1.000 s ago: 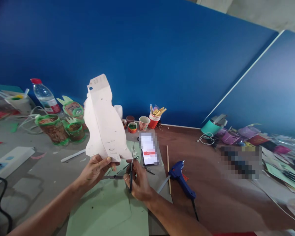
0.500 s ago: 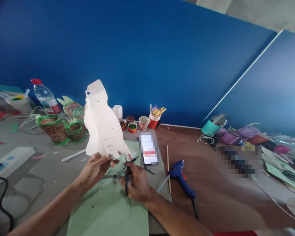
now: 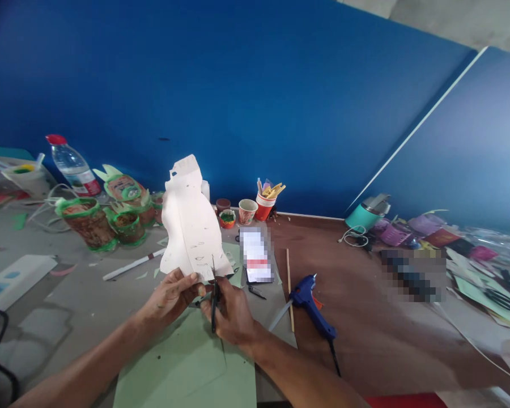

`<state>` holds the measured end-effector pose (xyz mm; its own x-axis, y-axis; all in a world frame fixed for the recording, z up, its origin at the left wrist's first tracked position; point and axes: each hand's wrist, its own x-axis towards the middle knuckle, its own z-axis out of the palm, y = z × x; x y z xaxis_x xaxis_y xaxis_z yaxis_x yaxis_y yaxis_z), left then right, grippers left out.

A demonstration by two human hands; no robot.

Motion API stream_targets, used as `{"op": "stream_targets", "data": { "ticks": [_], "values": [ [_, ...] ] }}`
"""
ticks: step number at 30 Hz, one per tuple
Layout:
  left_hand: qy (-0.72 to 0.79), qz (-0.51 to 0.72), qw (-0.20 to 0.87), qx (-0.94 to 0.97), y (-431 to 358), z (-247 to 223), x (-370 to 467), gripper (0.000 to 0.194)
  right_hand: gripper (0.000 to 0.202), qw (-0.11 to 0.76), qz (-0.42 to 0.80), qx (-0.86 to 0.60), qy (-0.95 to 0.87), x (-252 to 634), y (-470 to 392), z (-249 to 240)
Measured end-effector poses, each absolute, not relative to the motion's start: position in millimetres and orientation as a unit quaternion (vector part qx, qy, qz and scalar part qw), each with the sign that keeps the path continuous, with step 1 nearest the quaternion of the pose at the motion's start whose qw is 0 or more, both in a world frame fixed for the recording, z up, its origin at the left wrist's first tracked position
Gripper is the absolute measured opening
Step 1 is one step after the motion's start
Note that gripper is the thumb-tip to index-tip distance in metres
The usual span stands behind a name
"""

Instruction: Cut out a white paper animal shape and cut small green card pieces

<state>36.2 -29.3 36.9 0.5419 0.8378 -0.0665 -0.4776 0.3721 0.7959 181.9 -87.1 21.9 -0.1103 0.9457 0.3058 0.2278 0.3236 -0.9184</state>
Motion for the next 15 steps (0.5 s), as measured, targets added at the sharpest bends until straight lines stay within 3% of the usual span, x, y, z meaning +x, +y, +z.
{"op": "stream_targets", "data": {
  "ticks": [8,15],
  "values": [
    [0.236,0.418,0.807,0.343,-28.7,33.7,37.2,0.021,0.018,0.501,0.405,-0.439,-0.626,178.9,-87.2,26.9],
    [0.217,0.412,0.816,0.341,-29.5,33.9,38.9,0.023,0.015,0.491,0.362,-0.461,-0.645,179.3,-86.5,22.1]
  ]
}}
